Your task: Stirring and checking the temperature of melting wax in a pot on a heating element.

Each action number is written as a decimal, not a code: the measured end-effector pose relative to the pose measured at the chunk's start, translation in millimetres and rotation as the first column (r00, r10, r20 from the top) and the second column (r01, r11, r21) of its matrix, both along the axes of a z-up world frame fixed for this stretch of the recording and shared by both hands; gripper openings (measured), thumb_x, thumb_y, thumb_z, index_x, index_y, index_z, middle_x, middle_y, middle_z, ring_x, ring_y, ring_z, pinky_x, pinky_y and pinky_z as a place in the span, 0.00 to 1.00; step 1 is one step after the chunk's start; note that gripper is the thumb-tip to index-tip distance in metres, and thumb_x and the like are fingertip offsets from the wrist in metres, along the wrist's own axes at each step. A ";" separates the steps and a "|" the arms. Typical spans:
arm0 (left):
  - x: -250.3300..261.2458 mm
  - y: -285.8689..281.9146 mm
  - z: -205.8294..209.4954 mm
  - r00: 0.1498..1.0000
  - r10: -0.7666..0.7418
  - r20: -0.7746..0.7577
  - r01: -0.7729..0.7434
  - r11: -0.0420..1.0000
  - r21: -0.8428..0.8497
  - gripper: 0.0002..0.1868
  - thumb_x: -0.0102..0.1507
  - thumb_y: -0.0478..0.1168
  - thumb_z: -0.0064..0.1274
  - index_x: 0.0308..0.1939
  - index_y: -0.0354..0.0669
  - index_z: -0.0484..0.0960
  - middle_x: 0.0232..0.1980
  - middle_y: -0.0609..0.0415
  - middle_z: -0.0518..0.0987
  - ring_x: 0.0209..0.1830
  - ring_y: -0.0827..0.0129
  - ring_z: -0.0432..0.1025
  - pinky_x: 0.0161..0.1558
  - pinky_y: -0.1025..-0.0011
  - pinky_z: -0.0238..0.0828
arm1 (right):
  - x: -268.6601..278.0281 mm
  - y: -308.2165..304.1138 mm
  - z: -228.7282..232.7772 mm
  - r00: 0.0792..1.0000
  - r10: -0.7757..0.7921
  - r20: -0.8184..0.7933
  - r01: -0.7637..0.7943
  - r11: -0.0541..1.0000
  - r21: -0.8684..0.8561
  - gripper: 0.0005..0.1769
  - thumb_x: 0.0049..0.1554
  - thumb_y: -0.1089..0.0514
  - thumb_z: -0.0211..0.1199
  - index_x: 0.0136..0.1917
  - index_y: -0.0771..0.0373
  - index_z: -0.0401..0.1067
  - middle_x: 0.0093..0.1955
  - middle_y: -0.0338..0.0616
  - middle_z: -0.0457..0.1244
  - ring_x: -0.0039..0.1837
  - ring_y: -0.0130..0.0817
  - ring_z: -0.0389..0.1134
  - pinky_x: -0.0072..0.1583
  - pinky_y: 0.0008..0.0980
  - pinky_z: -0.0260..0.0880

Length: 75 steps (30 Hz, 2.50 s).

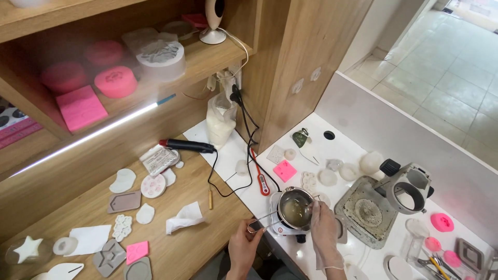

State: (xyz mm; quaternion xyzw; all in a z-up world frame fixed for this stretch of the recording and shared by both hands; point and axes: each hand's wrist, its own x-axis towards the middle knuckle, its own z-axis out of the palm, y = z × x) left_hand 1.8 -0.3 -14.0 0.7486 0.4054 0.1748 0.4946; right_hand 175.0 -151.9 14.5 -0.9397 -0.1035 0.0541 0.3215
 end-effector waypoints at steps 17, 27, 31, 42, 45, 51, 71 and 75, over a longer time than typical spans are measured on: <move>5.3 1.0 -26.2 0.999 0.037 0.025 -0.038 0.999 0.011 0.20 0.54 0.49 0.70 0.48 0.51 0.85 0.22 0.66 0.74 0.17 0.78 0.64 0.23 0.77 0.61 | -0.1 30.5 4.6 0.998 0.026 0.050 -0.033 0.989 0.147 0.23 0.66 0.43 0.44 0.58 0.61 0.70 0.45 0.47 0.68 0.47 0.38 0.69 0.52 0.37 0.71; 2.9 2.7 -50.6 0.998 0.052 0.026 -0.052 0.999 -0.007 0.21 0.52 0.48 0.72 0.47 0.51 0.85 0.23 0.65 0.74 0.16 0.79 0.65 0.21 0.78 0.62 | 3.8 7.0 7.5 0.985 -0.046 0.168 0.057 0.996 -0.064 0.22 0.66 0.43 0.44 0.58 0.56 0.72 0.44 0.47 0.68 0.48 0.41 0.69 0.52 0.41 0.71; 6.4 5.2 -35.1 0.998 0.030 -0.050 -0.031 0.999 -0.023 0.21 0.53 0.49 0.71 0.47 0.52 0.86 0.22 0.65 0.74 0.16 0.78 0.64 0.22 0.79 0.59 | -4.0 6.1 38.7 0.982 0.045 -0.183 0.005 0.964 0.265 0.25 0.65 0.43 0.46 0.48 0.60 0.79 0.43 0.41 0.72 0.44 0.32 0.73 0.53 0.31 0.75; 2.1 2.2 -42.1 0.996 0.049 -0.070 -0.045 0.998 0.049 0.20 0.54 0.47 0.70 0.47 0.49 0.83 0.23 0.65 0.75 0.16 0.77 0.67 0.22 0.77 0.63 | 10.2 -6.9 14.9 0.989 -0.025 -0.147 0.050 0.985 0.168 0.23 0.65 0.43 0.46 0.44 0.55 0.77 0.42 0.38 0.67 0.44 0.29 0.67 0.51 0.29 0.70; 0.2 -4.4 -11.2 0.996 0.064 -0.054 -0.065 0.998 -0.012 0.20 0.55 0.46 0.68 0.50 0.49 0.84 0.25 0.63 0.77 0.19 0.75 0.67 0.24 0.74 0.62 | 4.4 0.5 23.7 0.992 -0.069 -0.102 0.098 0.943 0.319 0.19 0.64 0.48 0.50 0.48 0.58 0.80 0.48 0.40 0.70 0.48 0.30 0.68 0.53 0.29 0.69; -3.6 -2.1 8.3 0.998 -0.024 -0.054 0.024 1.000 -0.003 0.20 0.58 0.47 0.66 0.51 0.48 0.82 0.26 0.64 0.75 0.18 0.75 0.66 0.23 0.74 0.61 | 12.6 -10.1 19.6 0.988 0.020 -0.155 0.024 0.961 0.274 0.21 0.66 0.46 0.49 0.47 0.58 0.79 0.41 0.38 0.69 0.39 0.26 0.66 0.46 0.28 0.69; -13.2 -4.8 5.6 0.991 -0.102 0.082 0.097 0.993 0.069 0.20 0.66 0.48 0.62 0.58 0.46 0.76 0.37 0.52 0.80 0.35 0.61 0.78 0.32 0.59 0.77 | -7.3 -16.7 41.1 0.998 0.051 -0.048 -0.038 0.970 0.241 0.15 0.63 0.47 0.59 0.53 0.55 0.81 0.49 0.56 0.69 0.57 0.59 0.69 0.59 0.50 0.68; -12.0 -5.5 4.8 0.989 -0.104 0.104 0.096 0.992 0.080 0.19 0.67 0.47 0.61 0.58 0.45 0.76 0.37 0.51 0.78 0.35 0.60 0.78 0.32 0.58 0.76 | 3.4 -19.9 23.5 0.999 0.007 -0.038 0.004 0.964 0.264 0.18 0.64 0.47 0.58 0.52 0.60 0.81 0.47 0.58 0.68 0.55 0.57 0.69 0.58 0.49 0.68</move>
